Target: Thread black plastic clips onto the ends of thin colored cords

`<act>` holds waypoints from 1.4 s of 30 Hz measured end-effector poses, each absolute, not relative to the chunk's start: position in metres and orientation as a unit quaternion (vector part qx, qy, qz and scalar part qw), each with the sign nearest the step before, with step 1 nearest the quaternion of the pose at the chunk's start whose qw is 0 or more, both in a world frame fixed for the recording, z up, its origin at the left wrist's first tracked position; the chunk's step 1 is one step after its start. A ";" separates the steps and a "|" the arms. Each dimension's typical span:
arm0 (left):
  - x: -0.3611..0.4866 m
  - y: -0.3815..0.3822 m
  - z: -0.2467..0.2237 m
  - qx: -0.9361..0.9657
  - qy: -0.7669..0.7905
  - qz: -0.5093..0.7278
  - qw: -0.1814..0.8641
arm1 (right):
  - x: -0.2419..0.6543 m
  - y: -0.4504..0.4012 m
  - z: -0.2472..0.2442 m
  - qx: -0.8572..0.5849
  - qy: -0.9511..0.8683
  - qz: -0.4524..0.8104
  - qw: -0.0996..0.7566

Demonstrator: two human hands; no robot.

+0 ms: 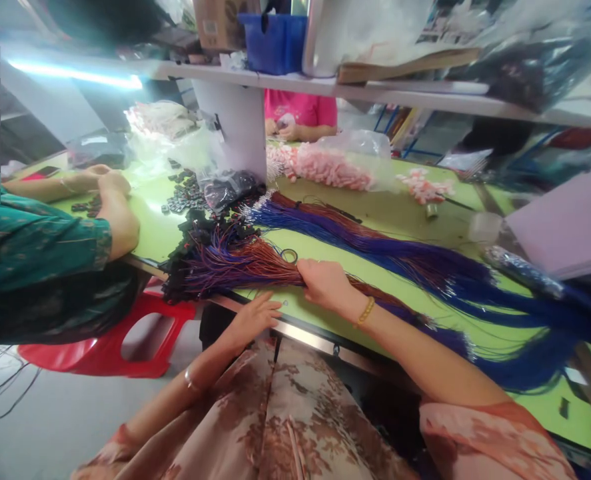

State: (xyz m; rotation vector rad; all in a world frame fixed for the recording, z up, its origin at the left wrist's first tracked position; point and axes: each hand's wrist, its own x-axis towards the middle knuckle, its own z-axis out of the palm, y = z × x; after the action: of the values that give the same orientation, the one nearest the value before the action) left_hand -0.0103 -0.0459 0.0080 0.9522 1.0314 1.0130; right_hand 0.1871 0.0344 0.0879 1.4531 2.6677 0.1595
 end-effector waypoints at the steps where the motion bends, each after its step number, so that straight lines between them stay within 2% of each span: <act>1: 0.000 -0.036 0.011 0.337 0.401 0.460 0.717 | 0.187 0.030 0.086 0.467 0.881 0.067 0.034; 3: 0.013 -0.012 0.020 0.221 0.293 0.532 0.763 | 0.189 0.017 0.080 0.436 0.894 0.103 -0.004; 6: 0.010 0.019 0.030 0.085 0.238 0.660 0.707 | 0.191 -0.004 0.066 0.376 0.913 0.147 -0.061; 8: 0.000 0.029 0.030 0.035 0.243 0.700 0.671 | 0.192 -0.015 0.053 0.339 0.926 0.149 -0.072; 12: -0.016 0.030 0.017 0.048 0.242 0.709 0.660 | 0.196 -0.021 0.030 0.318 0.943 0.096 -0.019; 16: -0.017 0.031 0.004 0.096 0.266 0.722 0.631 | 0.201 -0.005 0.044 0.374 0.927 -0.008 0.029; 18: -0.017 0.035 0.001 0.108 0.279 0.725 0.621 | 0.196 0.007 0.065 0.391 0.918 -0.060 -0.026; 21: -0.018 0.038 -0.004 0.109 0.280 0.721 0.625 | 0.170 0.024 0.089 0.426 0.883 -0.117 -0.159; 23: -0.019 0.038 -0.006 0.100 0.279 0.719 0.628 | 0.143 0.034 0.092 0.437 0.865 -0.157 -0.190; 27: -0.021 0.035 -0.009 0.093 0.292 0.717 0.626 | 0.099 0.042 0.076 0.449 0.865 -0.192 -0.116; 32: -0.018 0.034 -0.012 0.148 0.276 0.692 0.651 | 0.075 0.039 0.061 0.504 0.860 -0.075 -0.003; 35: -0.014 0.038 -0.016 0.141 0.302 0.677 0.656 | 0.065 0.033 0.049 0.504 0.864 -0.014 -0.009; 38: -0.012 0.045 -0.019 0.101 0.317 0.689 0.644 | 0.073 0.032 0.042 0.468 0.883 -0.005 -0.029; 42: -0.011 0.048 -0.019 0.050 0.334 0.688 0.642 | 0.123 0.055 0.052 0.325 0.929 -0.139 -0.108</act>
State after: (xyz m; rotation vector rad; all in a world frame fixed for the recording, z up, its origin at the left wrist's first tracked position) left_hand -0.0114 0.0482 -0.0193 0.1137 0.7619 1.5675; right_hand 0.1230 0.0546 0.0524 1.0975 3.1392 -0.4708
